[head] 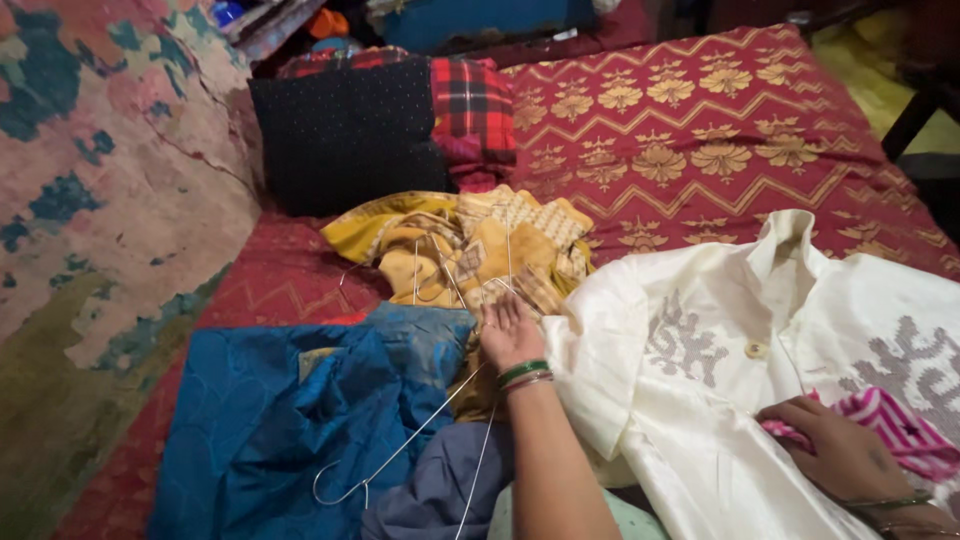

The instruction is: The person cleans a white shirt by hand using a small cloth to rub different sections of the garment on a bed.

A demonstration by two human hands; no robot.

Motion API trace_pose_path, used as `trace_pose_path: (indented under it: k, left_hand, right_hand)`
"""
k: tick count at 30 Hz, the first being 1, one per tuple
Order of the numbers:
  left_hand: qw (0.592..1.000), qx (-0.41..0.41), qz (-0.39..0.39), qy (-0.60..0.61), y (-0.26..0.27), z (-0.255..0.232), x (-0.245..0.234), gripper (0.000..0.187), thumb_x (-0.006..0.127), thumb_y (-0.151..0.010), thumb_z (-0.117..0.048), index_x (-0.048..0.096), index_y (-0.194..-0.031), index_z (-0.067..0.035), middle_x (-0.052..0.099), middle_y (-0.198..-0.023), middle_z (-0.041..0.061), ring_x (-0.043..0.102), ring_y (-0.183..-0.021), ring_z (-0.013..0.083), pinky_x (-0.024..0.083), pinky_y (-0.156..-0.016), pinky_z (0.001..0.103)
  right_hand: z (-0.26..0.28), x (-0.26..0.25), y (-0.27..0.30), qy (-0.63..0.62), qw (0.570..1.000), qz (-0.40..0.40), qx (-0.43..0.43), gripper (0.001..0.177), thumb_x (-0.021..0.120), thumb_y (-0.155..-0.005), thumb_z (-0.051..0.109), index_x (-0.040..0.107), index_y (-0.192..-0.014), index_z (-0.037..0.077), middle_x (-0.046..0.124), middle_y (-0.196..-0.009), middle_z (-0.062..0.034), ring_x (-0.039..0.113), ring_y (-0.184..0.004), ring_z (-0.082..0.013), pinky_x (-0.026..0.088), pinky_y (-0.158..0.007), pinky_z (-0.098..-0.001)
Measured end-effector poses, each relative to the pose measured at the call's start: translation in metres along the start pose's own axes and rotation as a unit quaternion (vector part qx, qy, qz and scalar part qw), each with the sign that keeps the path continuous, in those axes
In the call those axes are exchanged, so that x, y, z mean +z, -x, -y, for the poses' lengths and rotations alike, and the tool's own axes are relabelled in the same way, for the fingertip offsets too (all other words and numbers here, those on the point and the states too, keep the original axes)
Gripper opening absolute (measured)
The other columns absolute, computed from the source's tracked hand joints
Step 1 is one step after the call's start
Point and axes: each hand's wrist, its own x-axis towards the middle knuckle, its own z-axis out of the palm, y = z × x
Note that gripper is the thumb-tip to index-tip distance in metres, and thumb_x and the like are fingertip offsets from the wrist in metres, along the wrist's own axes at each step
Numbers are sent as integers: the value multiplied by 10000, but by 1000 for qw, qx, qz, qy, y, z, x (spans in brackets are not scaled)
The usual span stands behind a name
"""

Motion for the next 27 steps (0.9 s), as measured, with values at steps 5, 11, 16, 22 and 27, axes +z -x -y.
trace_pose_path:
  k: [5,11,16,22,27]
  left_hand:
    - [990,105,89,26,24,9,14,165,571,-1011,-227,663,-1125,-153,705,-984,25,681,-892,213,566,-818,369]
    - [968,135,188,-100,87,31,71,50,589,-1038,-57,618,-1028,-96,636,-882,30,606,-816,146,500,-813,303]
    - [964,32,235,-122,163,84,93,59,569,-1045,-112,626,-1050,-125,582,-837,-8,566,-748,121,538,-993,370]
    - [982,-99,112,-120,187,153,50,154,514,-999,-255,572,-1019,-114,735,-1163,109,686,-964,300,534,-999,438]
    - [949,-171,-7,-266,228,211,7,237,560,-1001,-139,545,-1235,-107,619,-1433,121,678,-1052,292,541,-1025,452]
  right_hand:
    - [0,2,2,-5,999,-30,-21,458,711,-824,212,666,-1273,289,690,-1204,96,745,-974,-150,594,-822,-305]
    - [9,-9,8,-16,1000,-6,2,456,732,-826,199,679,-1269,295,683,-1244,107,749,-1009,-143,591,-851,-298]
    - [-4,-8,7,-82,993,-77,-40,390,755,-825,235,733,-1213,258,767,-1084,6,750,-981,-183,578,-864,-312]
    - [-16,-5,4,-138,987,-85,-18,354,742,-805,204,743,-1159,214,795,-1042,-34,777,-949,-192,592,-862,-321]
    - [-16,-3,2,-125,988,-87,-21,330,725,-832,228,751,-1161,213,794,-1061,-51,774,-930,-212,591,-853,-335]
